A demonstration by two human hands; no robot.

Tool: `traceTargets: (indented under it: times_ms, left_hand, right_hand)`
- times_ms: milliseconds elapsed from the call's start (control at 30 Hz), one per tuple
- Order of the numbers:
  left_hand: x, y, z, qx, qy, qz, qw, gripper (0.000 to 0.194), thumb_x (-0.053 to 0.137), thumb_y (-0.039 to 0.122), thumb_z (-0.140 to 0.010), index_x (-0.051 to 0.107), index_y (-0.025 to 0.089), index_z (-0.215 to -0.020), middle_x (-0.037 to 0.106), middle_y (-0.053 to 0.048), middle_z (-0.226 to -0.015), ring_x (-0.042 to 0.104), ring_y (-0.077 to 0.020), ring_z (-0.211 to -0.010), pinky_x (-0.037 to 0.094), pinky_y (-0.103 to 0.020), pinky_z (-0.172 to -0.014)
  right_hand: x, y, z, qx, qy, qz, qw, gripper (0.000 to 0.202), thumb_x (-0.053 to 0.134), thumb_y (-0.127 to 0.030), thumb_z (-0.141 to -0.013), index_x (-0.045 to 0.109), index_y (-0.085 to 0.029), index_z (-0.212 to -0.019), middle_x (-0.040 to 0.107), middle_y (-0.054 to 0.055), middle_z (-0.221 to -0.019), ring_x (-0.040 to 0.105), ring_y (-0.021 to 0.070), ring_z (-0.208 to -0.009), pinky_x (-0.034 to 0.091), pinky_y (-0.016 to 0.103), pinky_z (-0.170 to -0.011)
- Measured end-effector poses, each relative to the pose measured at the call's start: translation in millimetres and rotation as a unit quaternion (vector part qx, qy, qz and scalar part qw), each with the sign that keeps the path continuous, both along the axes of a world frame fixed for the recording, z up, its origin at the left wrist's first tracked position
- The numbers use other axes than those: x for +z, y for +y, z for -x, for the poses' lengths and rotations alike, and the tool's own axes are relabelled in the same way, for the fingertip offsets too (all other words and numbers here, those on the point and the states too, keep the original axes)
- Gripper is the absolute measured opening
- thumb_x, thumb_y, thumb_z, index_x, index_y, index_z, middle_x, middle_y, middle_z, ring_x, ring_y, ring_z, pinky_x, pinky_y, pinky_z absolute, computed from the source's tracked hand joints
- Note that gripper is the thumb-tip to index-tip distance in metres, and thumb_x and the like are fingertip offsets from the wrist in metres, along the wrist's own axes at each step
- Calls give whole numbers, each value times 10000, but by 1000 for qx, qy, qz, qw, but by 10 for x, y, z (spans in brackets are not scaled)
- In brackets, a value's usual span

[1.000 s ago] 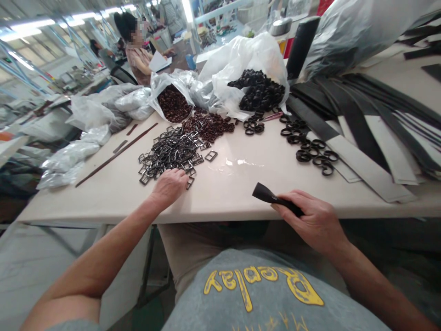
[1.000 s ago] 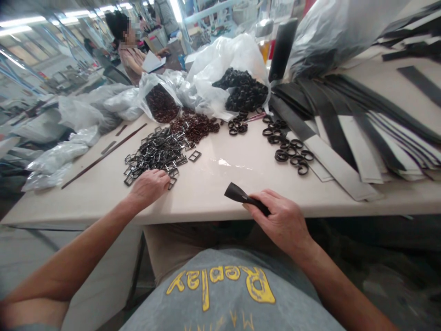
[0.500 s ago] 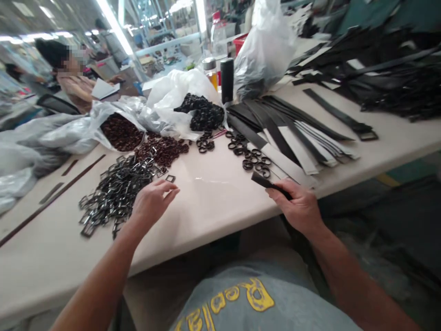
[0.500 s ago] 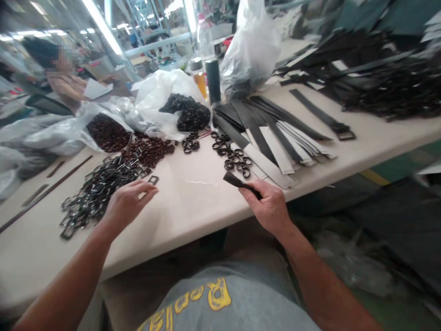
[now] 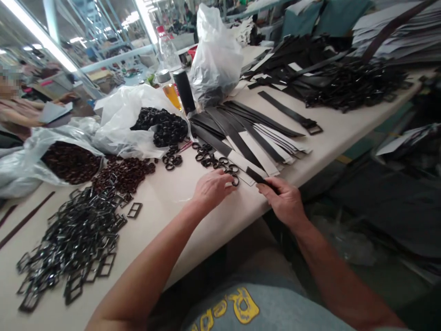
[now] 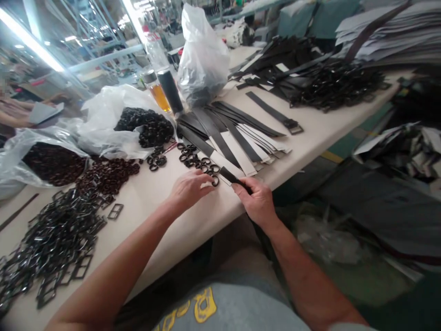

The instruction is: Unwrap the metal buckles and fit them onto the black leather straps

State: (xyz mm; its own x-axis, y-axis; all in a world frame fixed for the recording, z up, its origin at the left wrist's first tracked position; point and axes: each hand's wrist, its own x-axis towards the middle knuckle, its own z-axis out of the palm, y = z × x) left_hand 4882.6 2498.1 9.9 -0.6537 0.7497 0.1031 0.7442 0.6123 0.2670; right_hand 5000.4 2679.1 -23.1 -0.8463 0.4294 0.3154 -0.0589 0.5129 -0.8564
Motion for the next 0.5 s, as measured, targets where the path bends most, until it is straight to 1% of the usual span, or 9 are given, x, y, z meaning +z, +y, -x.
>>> traceTargets:
  times_ms: [67, 133, 267, 333, 367, 400, 433, 467, 500]
  left_hand:
    - [-33, 112, -34, 28, 5, 31, 999, 222, 610, 388, -923, 733, 216, -990, 681, -60, -954, 654, -212, -883, 468, -309, -734]
    - [-56, 204, -76, 39, 22, 44, 998, 236, 533, 345, -961, 714, 195, -948, 675, -71, -967, 654, -220, -893, 462, -315, -722]
    - [-76, 331, -134, 52, 41, 48, 997, 284, 417, 205, -972, 683, 168, -1065, 661, -109, -1009, 659, -251, -920, 473, -341, -727]
    - [-84, 343, -133, 63, 31, 32, 997, 294, 412, 161, -947, 682, 155, -1064, 660, -126, -1002, 660, -261, -905, 478, -356, -729]
    - [-88, 328, -127, 67, 16, 6, 998, 268, 437, 149, -925, 688, 150, -1022, 662, -125, -984, 658, -256, -890, 479, -357, -737]
    - [-92, 297, -123, 75, -16, -40, 996, 223, 475, 140, -896, 689, 147, -959, 666, -113, -945, 656, -240, -858, 480, -349, -738]
    - [-95, 250, -122, 91, -75, -104, 988, 167, 514, 137, -864, 678, 147, -893, 664, -92, -883, 651, -215, -809, 481, -332, -727]
    - [-97, 189, -129, 111, -160, -185, 963, 104, 554, 150, -835, 658, 149, -839, 654, -65, -816, 644, -186, -758, 484, -309, -709]
    - [-96, 116, -146, 134, -259, -273, 917, 44, 599, 179, -808, 635, 152, -807, 638, -36, -758, 637, -159, -712, 487, -281, -685]
  right_hand:
    - [13, -20, 12, 12, 13, -27, 999, 226, 633, -397, -874, 706, -185, -842, 652, 6, -705, 592, 168, -672, 457, 274, -635]
    - [17, -33, 27, 18, 25, -59, 998, 191, 623, -361, -885, 710, -192, -876, 681, 15, -764, 609, 175, -703, 472, 283, -674]
    - [-1, -48, 54, 24, 35, -108, 993, 166, 608, -332, -902, 703, -196, -891, 700, 32, -825, 633, 191, -754, 480, 296, -719]
    - [-13, -52, 55, 25, 39, -124, 991, 158, 611, -328, -903, 697, -197, -885, 693, 35, -819, 639, 199, -772, 479, 299, -724]
    - [-17, -53, 51, 24, 42, -130, 990, 151, 614, -325, -903, 693, -197, -885, 689, 35, -815, 641, 201, -779, 478, 300, -725]
    - [-21, -56, 44, 22, 46, -134, 990, 145, 616, -322, -905, 689, -197, -886, 685, 34, -813, 641, 202, -784, 477, 299, -726]
    - [-24, -61, 34, 20, 50, -138, 989, 140, 617, -318, -907, 683, -197, -885, 681, 33, -812, 641, 200, -787, 477, 299, -726]
    - [-26, -70, 24, 19, 55, -141, 988, 137, 619, -317, -910, 678, -196, -885, 677, 32, -810, 640, 199, -787, 477, 298, -724]
    - [-27, -85, 13, 18, 61, -145, 987, 135, 618, -316, -913, 673, -195, -887, 674, 32, -809, 639, 198, -788, 477, 299, -723]
